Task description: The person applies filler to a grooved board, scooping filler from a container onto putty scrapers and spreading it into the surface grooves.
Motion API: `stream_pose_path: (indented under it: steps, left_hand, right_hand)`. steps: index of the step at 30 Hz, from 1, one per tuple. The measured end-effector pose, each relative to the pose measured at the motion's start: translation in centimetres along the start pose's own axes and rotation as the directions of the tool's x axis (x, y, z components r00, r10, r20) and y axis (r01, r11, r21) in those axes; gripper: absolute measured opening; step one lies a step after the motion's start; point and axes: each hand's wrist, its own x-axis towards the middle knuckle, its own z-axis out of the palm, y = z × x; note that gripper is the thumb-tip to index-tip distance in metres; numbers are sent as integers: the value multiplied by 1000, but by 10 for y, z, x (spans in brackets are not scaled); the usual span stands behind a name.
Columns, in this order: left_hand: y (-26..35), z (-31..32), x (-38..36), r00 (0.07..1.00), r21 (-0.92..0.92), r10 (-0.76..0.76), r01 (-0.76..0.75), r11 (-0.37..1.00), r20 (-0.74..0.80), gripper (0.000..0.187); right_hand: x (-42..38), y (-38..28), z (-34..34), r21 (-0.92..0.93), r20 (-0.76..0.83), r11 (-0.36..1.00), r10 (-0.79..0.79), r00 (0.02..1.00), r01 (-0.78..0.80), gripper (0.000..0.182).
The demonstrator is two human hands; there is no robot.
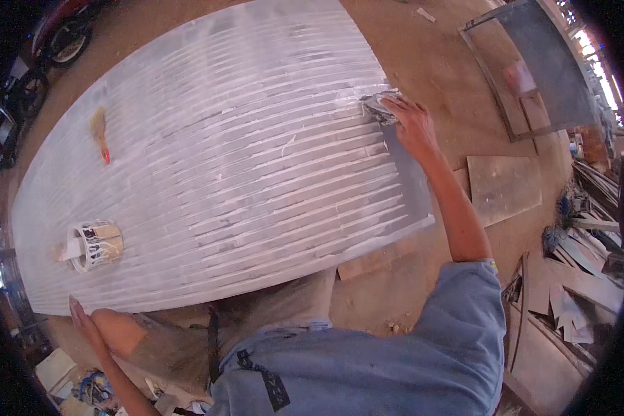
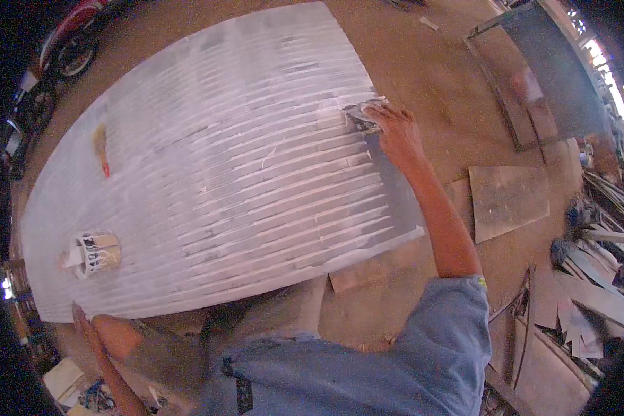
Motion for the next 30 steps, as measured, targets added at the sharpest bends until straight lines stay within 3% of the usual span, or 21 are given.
stream_pose_path:
  steps: [3, 5, 7, 9, 11, 15, 20, 22, 24, 26, 30]
  left_hand:
    - [-11, 1, -1, 1000, -71, 3, -1, 997, 26, 56]
    - [-14, 4, -2, 998, -225, -64, 61, 972, -6, 55]
    - [-11, 3, -2, 998, -193, -62, 64, 979, 18, 55]
    - [4, 2, -2, 998, -165, -54, 59, 985, 34, 55]
    - [40, -1, -13, 986, -95, -141, 149, 984, 87, 55]
    - [8, 3, -9, 992, -223, -119, 125, 967, 43, 54]
    - [-17, -3, -3, 998, 91, 41, -45, 995, 49, 51]
    - [-24, -2, -3, 998, 95, 49, -53, 994, 48, 52]
    - [-20, 8, 0, 997, 85, 65, -69, 994, 43, 52]
    - [-12, 7, -1, 999, 2, -30, 30, 1000, 12, 53]
    - [23, -1, -11, 998, 92, -51, 48, 995, 34, 52]
  right_hand:
    - [-11, 2, -2, -4, 24, 1000, 10, 1000, -10, 65]
    - [-22, 0, -4, -20, 51, 1000, 18, 999, -17, 65]
    - [-33, -4, -7, -58, 95, 997, 58, 994, -52, 63]
    - [-31, -5, -12, -50, 48, 998, 29, 998, -27, 62]
    - [-23, -11, -7, -34, 0, 999, -4, 1000, 4, 60]
    - [13, -3, 25, -80, -99, 997, -19, 995, 11, 58]
    - [28, 2, 35, -29, -131, 999, 41, 990, -46, 56]
    - [22, 1, 30, -66, -43, 994, 79, 996, -82, 55]
    - [16, 1, 22, -54, -72, 997, 46, 996, -50, 56]
    - [18, -3, 17, -33, -97, 999, 14, 995, -18, 56]
    - [33, -2, 26, 0, -140, 1000, 13, 990, -13, 51]
